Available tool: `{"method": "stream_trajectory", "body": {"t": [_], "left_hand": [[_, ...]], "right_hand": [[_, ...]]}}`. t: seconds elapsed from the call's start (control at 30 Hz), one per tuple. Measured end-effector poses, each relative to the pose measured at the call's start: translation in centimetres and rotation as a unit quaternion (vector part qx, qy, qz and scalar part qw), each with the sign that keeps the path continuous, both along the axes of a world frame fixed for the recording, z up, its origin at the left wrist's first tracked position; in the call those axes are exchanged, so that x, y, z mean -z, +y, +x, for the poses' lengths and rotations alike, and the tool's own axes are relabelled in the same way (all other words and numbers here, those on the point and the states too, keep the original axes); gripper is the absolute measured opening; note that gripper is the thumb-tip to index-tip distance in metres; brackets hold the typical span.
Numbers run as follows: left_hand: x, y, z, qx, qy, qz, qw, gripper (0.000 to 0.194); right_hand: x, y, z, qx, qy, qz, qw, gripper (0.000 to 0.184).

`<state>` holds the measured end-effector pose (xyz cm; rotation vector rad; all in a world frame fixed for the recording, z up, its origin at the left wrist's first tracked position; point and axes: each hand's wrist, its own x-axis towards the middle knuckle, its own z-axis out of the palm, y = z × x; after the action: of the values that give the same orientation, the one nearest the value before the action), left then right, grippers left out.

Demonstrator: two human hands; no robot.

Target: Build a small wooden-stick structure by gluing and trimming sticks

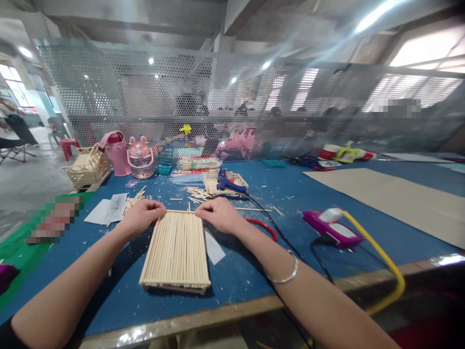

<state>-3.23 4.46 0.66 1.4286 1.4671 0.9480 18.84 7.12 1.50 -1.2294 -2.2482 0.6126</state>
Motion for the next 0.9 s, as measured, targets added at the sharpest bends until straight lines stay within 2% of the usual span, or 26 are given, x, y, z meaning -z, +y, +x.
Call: {"method": "stream_trajectory", "body": {"t": [0.1,0.2,0.4,0.47,0.9], "left_hand": [[0.0,0.0,0.0,0.002,0.0,0.001,1.0,0.024],[0.2,0.1,-0.2,0.011,0.007,0.007,1.0,0.024],[0.5,0.3,-0.5,0.007,0.008,0.007,1.0,0.024],[0.4,0.2,-0.4,0.004,0.007,0.005,1.0,0.024],[0.2,0.1,-0.1,-0.004,0.005,0.0,1.0,0.024]], "right_hand": [[0.2,0.8,0.6,-0.038,0.044,-0.098,0.993,0.02],[0.6,1.4,1.0,-0.054,0.111,-0.215,0.969,0.019],[1.2,1.5,0.8,-0.014,0.22,-0.315,0.923,0.005],[1.3,1.5,0.7,-0.006,0.233,-0.326,0.916,0.007],[1.2,1.4,0.6,-0.015,0.234,-0.306,0.923,0.013]]}}
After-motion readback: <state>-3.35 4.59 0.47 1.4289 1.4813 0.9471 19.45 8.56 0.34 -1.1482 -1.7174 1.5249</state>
